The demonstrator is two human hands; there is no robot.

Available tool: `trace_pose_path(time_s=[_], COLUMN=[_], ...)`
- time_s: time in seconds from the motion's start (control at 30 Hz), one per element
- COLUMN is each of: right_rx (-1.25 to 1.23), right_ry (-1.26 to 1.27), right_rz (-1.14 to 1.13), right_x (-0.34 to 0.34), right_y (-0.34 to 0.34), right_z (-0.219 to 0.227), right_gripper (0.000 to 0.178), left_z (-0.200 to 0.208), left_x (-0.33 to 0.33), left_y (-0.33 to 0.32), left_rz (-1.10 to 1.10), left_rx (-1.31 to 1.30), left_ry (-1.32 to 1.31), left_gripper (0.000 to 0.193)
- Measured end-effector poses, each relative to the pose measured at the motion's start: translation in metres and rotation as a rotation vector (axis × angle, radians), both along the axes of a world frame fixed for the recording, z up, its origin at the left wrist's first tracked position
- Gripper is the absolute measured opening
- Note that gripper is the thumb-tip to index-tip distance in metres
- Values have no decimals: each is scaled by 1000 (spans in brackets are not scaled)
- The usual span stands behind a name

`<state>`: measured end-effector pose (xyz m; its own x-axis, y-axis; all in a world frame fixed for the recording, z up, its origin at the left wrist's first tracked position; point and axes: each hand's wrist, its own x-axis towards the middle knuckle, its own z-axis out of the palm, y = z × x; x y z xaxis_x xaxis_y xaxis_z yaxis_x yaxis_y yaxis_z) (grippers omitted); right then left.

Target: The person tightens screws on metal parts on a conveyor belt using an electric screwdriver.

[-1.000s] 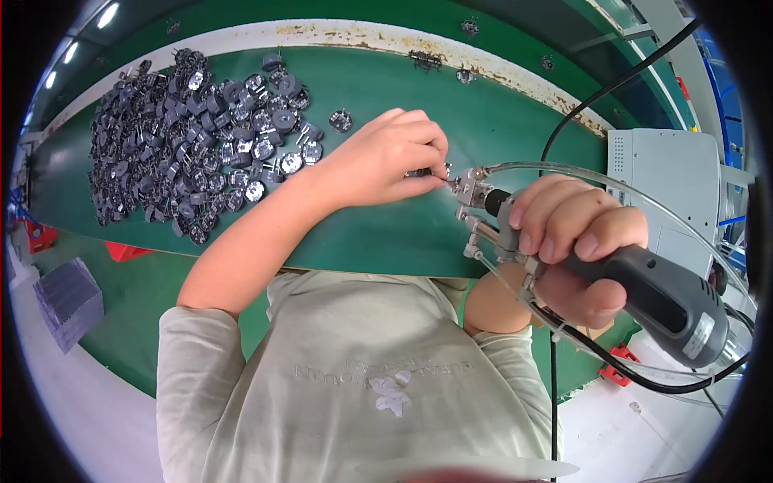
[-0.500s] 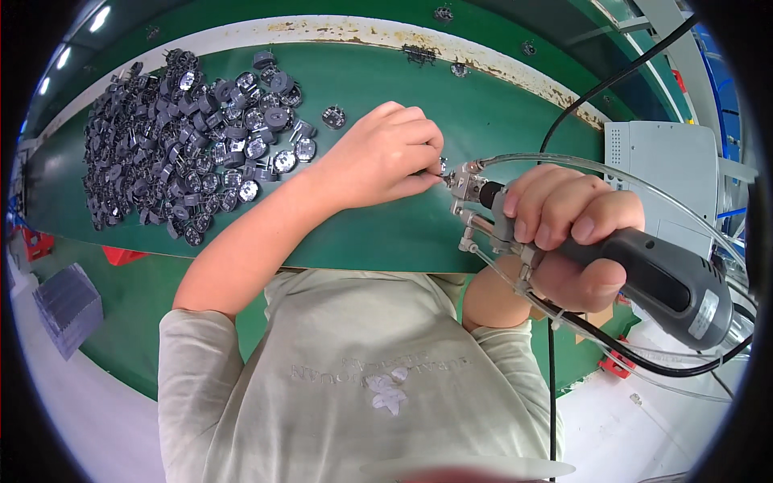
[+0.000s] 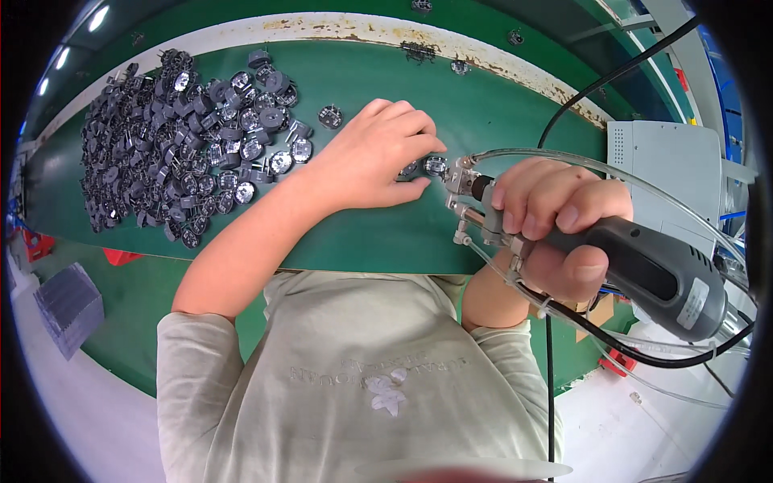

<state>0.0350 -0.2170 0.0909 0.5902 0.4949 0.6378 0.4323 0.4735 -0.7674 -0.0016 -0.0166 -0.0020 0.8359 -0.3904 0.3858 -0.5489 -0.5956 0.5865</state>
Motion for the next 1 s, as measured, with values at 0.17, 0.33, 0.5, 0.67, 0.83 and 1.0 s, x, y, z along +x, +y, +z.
trace_pose_path(time_s=[0.17, 0.33, 0.5, 0.67, 0.83, 1.0], right_rx=[-34, -52, -46, -66, 61, 44], right_ry=[23, 24, 25, 21, 55, 60], right_rz=[8, -1, 18, -12, 73, 69], right_x=[-2, 0, 0, -2, 0, -1], right_y=[-1, -3, 1, 0, 1, 0], right_z=[2, 5, 2, 4, -1, 0], right_gripper=[38, 38, 40, 40, 42, 42], left_z=[0, 0, -3, -2, 0, -2], left_x=[0, 2, -1, 2, 2, 1], left_y=[1, -2, 2, 0, 0, -1], left_rz=[-5, -20, 2, -14, -14, -14], left_rx=[10, -5, 10, 5, 10, 1], left_ry=[22, -24, -14, -14, -8, -12], left_gripper=[31, 28, 28, 27, 27, 27])
